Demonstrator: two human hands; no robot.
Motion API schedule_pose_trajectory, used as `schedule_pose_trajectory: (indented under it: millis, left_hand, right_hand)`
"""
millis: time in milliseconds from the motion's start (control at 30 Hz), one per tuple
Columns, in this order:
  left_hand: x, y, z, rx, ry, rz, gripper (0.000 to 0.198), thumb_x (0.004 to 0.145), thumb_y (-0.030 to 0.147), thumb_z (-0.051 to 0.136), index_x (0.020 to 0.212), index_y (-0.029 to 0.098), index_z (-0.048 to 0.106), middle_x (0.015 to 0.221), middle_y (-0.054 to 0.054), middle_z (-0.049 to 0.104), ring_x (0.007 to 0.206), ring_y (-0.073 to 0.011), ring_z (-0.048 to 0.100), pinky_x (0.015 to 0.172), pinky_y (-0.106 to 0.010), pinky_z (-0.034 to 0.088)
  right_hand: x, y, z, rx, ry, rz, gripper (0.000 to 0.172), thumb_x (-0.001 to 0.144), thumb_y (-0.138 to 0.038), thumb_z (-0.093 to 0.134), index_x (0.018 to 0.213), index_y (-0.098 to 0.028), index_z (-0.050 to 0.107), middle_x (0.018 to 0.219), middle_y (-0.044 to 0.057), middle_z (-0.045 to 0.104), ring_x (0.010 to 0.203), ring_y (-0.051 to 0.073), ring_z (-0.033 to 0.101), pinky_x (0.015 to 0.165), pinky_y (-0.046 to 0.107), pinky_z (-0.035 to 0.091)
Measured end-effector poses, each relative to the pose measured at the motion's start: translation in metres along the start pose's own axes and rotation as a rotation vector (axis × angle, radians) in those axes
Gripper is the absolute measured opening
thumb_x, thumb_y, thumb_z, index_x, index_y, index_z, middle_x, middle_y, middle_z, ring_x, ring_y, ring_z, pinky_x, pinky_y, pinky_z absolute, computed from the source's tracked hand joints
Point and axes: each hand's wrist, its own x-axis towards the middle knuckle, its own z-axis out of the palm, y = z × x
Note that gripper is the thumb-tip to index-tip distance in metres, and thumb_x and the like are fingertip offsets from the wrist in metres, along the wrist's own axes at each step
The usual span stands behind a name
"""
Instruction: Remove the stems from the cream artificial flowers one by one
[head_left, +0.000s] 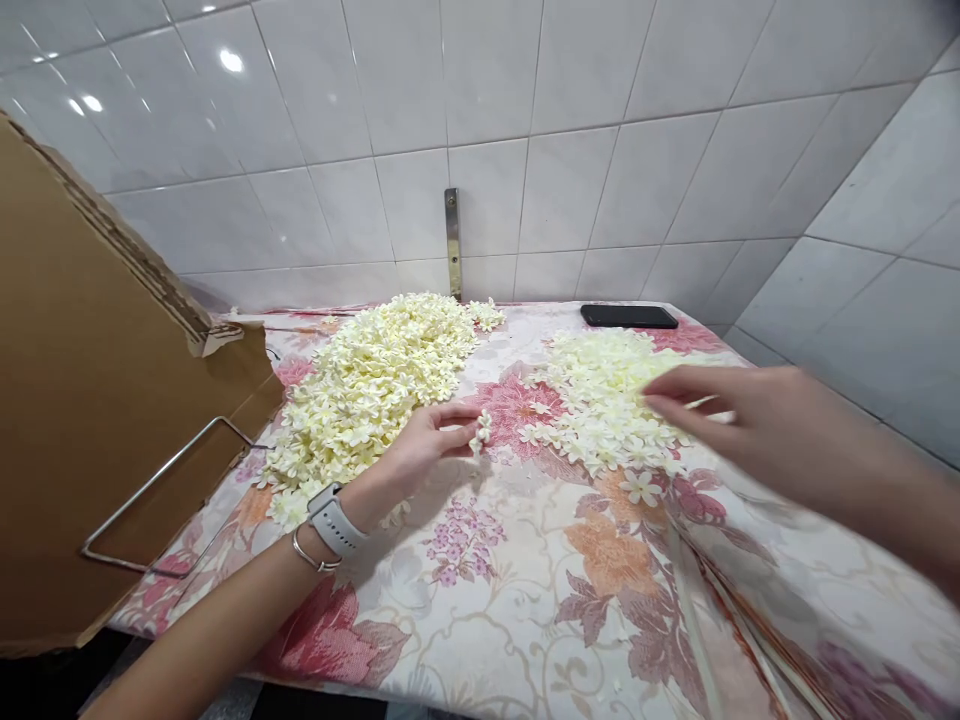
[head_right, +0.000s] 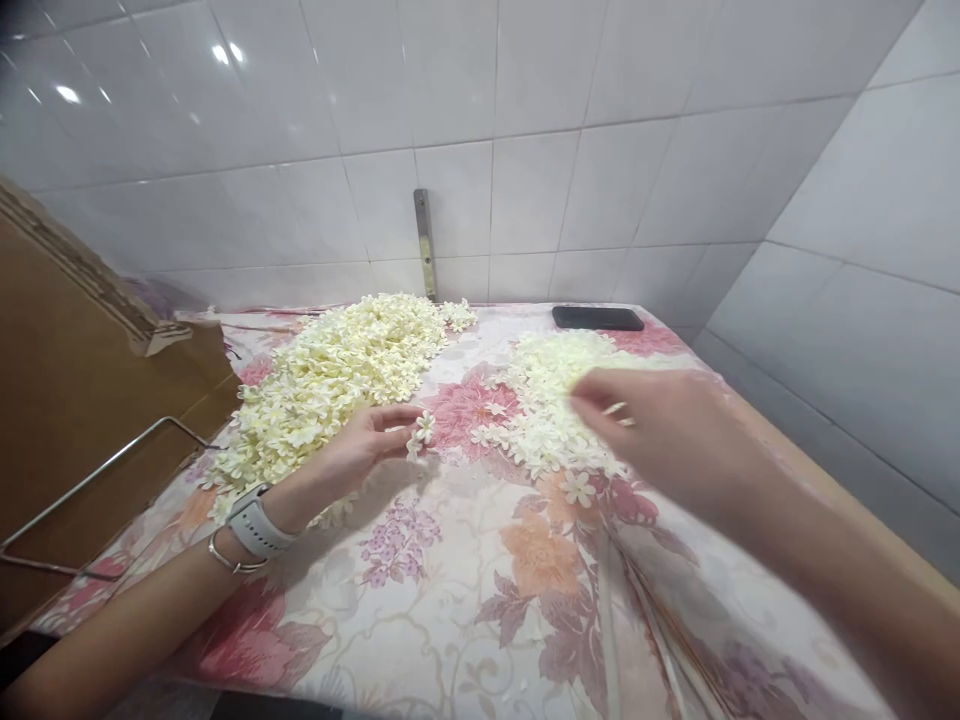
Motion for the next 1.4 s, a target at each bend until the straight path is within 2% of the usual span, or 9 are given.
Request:
schedule_pose_trajectory:
  millis: [133, 300, 533, 733, 833, 967, 1033, 1167, 1400]
  left_hand:
    - [-0.014, 0.000, 0.019, -0.253, -0.102, -0.119, 0.013, 0.074, 0.016, 0.066, 0.086, 0.014, 0.065, 0.084, -0.006, 0.068, 0.071, -0.0126, 0.065, 0.072, -0.025, 0.053]
    - [-0.034, 0.004, 0.027, -0.419, -0.138, -0.206, 0.021, 0.084, 0.032, 0.058, 0.081, 0.013, 0.068, 0.083, -0.007, 0.068, 0.074, -0.0133, 0.065, 0.076, -0.026, 0.053]
    - [-0.044, 0.004, 0.025, -0.416, -0.085, -0.285, 0.024, 0.079, 0.009, 0.061, 0.103, 0.013, 0.065, 0.100, -0.012, 0.071, 0.086, -0.0180, 0.068, 0.082, -0.030, 0.054]
    - [0.012, 0.051, 0.048, -0.328, -0.138, -0.034, 0.039, 0.086, 0.016, 0.057, 0.124, 0.019, 0.051, 0.133, -0.011, 0.054, 0.111, -0.0212, 0.060, 0.091, -0.033, 0.051]
    - [0.043, 0.088, 0.058, 0.267, -0.190, 0.184, 0.056, 0.078, 0.016, 0.066, 0.130, 0.016, 0.045, 0.144, -0.014, 0.041, 0.125, -0.0281, 0.047, 0.100, -0.039, 0.042]
    - [0.043, 0.108, 0.043, 0.390, -0.045, 0.305, 0.044, 0.085, 0.017, 0.055, 0.128, 0.012, 0.045, 0.146, -0.013, 0.037, 0.132, -0.0279, 0.036, 0.107, -0.043, 0.031]
    - [0.030, 0.100, 0.031, 0.390, 0.050, 0.346, 0.035, 0.088, 0.021, 0.050, 0.122, 0.015, 0.049, 0.140, -0.011, 0.045, 0.126, -0.0261, 0.044, 0.102, -0.042, 0.036]
    - [0.003, 0.057, 0.022, 0.295, 0.047, 0.166, 0.026, 0.087, 0.026, 0.051, 0.112, 0.017, 0.054, 0.130, -0.011, 0.055, 0.111, -0.0234, 0.056, 0.087, -0.035, 0.048]
    - [-0.016, -0.002, 0.033, 0.266, 0.106, 0.206, 0.017, 0.088, 0.023, 0.047, 0.102, 0.018, 0.055, 0.111, -0.008, 0.062, 0.103, -0.0188, 0.059, 0.085, -0.031, 0.048]
  right_hand:
    - [-0.007, -0.056, 0.064, 0.373, -0.359, -0.009, 0.028, 0.085, -0.040, 0.048, 0.101, -0.021, 0.062, 0.084, 0.006, 0.070, 0.062, 0.018, 0.063, 0.053, 0.028, 0.045]
    - [-0.018, -0.063, 0.101, 0.488, -0.318, -0.016, 0.017, 0.083, -0.030, 0.048, 0.083, -0.018, 0.060, 0.074, 0.004, 0.066, 0.067, 0.018, 0.061, 0.060, 0.028, 0.045]
    - [-0.015, -0.047, 0.094, 0.686, -0.255, 0.054, 0.020, 0.081, -0.036, 0.054, 0.079, -0.018, 0.064, 0.071, 0.003, 0.065, 0.065, 0.018, 0.059, 0.058, 0.029, 0.045]
    - [0.009, -0.025, 0.054, 0.916, 0.070, 0.210, 0.023, 0.076, -0.041, 0.063, 0.090, -0.024, 0.056, 0.076, -0.002, 0.052, 0.057, 0.010, 0.046, 0.050, 0.023, 0.039]
    - [0.012, -0.021, 0.048, 1.028, 0.118, 0.274, 0.021, 0.076, -0.041, 0.063, 0.083, -0.024, 0.052, 0.072, -0.004, 0.044, 0.054, 0.008, 0.037, 0.045, 0.021, 0.033]
    - [0.007, -0.022, 0.062, 1.131, 0.012, 0.296, 0.034, 0.074, -0.046, 0.067, 0.066, -0.021, 0.045, 0.064, -0.006, 0.035, 0.053, 0.008, 0.034, 0.047, 0.020, 0.034]
    - [0.003, -0.024, 0.072, 1.161, -0.080, 0.304, 0.038, 0.071, -0.049, 0.069, 0.065, -0.021, 0.045, 0.062, -0.006, 0.037, 0.053, 0.008, 0.038, 0.049, 0.021, 0.037]
    - [-0.006, -0.031, 0.086, 1.188, -0.280, 0.290, 0.040, 0.066, -0.053, 0.071, 0.078, -0.019, 0.054, 0.068, -0.001, 0.054, 0.060, 0.011, 0.051, 0.055, 0.025, 0.042]
    - [-0.019, -0.045, 0.086, 1.157, -0.440, 0.229, 0.039, 0.076, -0.057, 0.059, 0.077, -0.019, 0.051, 0.053, -0.009, 0.034, 0.043, 0.006, 0.024, 0.043, 0.022, 0.017]
